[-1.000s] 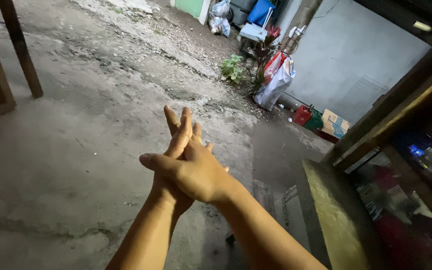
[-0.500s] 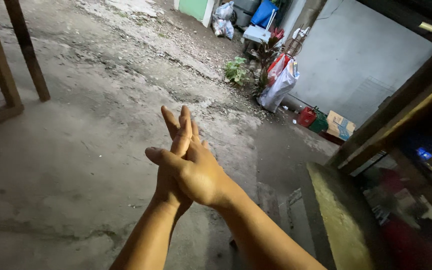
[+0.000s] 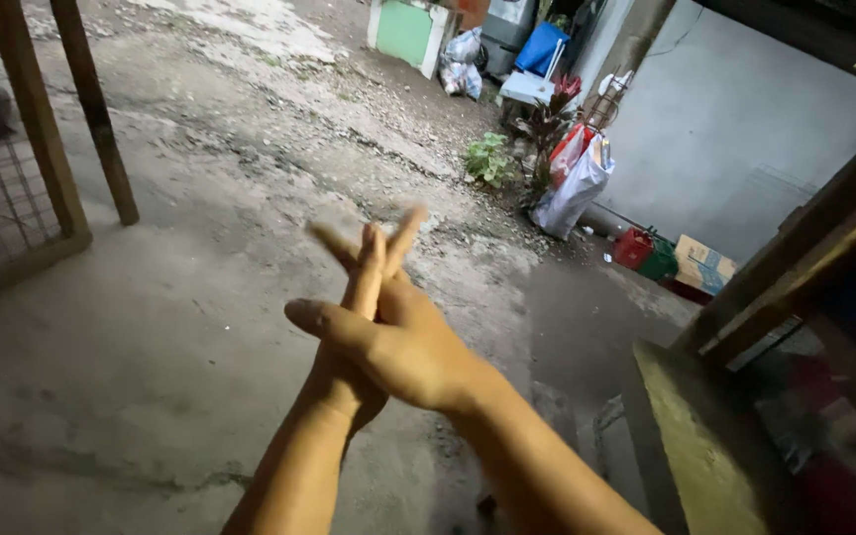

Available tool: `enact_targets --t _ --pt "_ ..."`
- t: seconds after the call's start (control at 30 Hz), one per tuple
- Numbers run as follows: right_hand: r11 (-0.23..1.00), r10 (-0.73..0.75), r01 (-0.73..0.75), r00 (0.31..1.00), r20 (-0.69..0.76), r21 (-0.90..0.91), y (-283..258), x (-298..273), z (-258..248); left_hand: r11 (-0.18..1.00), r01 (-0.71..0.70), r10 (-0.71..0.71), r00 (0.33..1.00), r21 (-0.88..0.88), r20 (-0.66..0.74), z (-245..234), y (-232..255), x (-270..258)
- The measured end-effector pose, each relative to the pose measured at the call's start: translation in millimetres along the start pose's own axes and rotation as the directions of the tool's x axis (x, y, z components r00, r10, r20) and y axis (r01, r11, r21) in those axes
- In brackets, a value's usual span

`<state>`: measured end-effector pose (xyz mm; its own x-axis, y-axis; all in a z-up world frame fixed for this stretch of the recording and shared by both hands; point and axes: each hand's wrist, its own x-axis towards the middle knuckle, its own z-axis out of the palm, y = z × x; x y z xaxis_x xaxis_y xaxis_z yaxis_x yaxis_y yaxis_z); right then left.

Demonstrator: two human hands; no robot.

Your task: Repairing a gas canister using adhesive and tape.

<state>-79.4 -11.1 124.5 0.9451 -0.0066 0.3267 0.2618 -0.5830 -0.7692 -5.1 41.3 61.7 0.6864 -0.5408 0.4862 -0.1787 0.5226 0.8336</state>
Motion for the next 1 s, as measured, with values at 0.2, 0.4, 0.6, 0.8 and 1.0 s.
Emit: enact_targets --t 0.2,0.4,0.6,0.8,1.0 --pt "0.990 0.095 -0.109 0.983 0.155 0.087 3.0 2.9 -14.2 0.927 0.138 -0.079 0.981 -0.349 0.177 5.3 9.9 -5.2" --pt "0.998 -0.012 0.012 1.000 -0.004 0.054 15.1 2.4 2.0 0.969 -0.034 0.033 0.999 -0.246 -0.006 0.1 -14.8 -3.7" --pt "0.994 -0.070 0.068 0.997 -0.017 -0.082 14.8 -0.8 3.4 0.985 -0.015 0.024 0.998 -0.170 0.052 0.6 8.9 -13.6" --pt "0.991 0.010 -0.039 0.977 0.215 0.131 24.7 1.4 -5.5 0.951 0.064 -0.018 0.988 -0.303 0.154 -1.4 5.6 -13.7" --pt "1.000 0.002 -0.001 1.000 -0.011 0.014 18.4 0.8 5.4 0.967 -0.020 0.024 1.000 -0.252 0.011 3.2 -4.1 -13.7"
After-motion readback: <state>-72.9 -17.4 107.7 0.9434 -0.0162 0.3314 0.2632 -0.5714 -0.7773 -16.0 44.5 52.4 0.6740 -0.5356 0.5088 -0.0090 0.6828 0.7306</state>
